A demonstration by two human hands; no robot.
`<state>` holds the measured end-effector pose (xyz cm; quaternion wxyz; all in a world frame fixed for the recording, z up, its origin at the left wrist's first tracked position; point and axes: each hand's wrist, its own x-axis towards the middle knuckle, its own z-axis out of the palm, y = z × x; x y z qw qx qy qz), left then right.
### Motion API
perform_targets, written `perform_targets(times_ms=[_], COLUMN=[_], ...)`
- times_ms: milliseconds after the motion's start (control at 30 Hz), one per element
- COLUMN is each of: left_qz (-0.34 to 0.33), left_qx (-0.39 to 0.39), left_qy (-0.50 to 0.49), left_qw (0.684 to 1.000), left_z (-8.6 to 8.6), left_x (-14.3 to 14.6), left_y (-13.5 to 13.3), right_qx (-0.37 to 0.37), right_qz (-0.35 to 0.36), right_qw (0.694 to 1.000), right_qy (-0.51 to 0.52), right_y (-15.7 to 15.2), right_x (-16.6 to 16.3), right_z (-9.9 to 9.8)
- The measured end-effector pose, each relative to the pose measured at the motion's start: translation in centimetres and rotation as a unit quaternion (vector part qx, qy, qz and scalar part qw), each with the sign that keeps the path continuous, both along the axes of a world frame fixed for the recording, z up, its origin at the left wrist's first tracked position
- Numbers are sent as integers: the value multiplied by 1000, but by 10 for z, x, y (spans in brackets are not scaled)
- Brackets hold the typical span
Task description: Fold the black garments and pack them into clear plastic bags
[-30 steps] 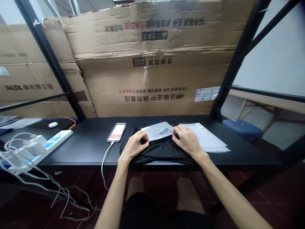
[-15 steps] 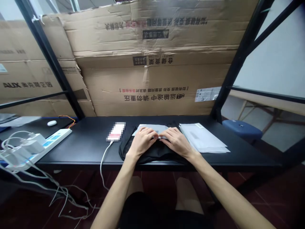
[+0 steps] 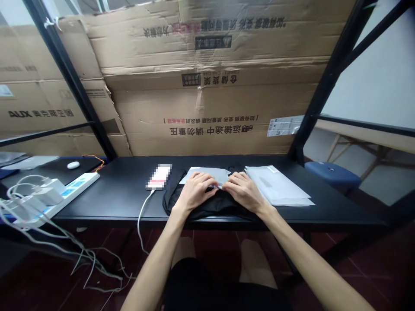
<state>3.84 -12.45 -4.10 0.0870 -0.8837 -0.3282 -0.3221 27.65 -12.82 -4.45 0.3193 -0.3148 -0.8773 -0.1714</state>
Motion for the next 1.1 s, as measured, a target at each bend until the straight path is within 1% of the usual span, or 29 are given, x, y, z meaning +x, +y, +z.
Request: perform_targets(times_ms=[100,267,400,500,633,767,933,1100], left_qz=[7,50,43,44,45,48,31,6], left_qx=[1,12,7,5,1,3,-17,-51], left_qy=[-1,-48,-44,-50,-61,-69,-77,-83], left_qw=[1000,998,998,998,997,996,996,995], left_z=[0,1,0,0,-1,-2,-3,-5], left_x=[-4,-17,-20,-18,-16,-16,-15,-16], left_y=[0,-1,-2,-2,-3,-3,-4,-1], right_qx=[2,-7,-23,-4,42,77,76,56], right_qz=[-2,-30,-42,-30,-5,-1,-40,-104], right_qw=[1000,998,996,997,996,994,995,993], right_qy=[1,50,70,78,76,80,55,-14], right_y=[1,4,5,3,1,2,3,3], right_x=[3,21,31,30,27,26,23,20], right_z=[-1,-3,-5,-5,-4,-4,-5,-5])
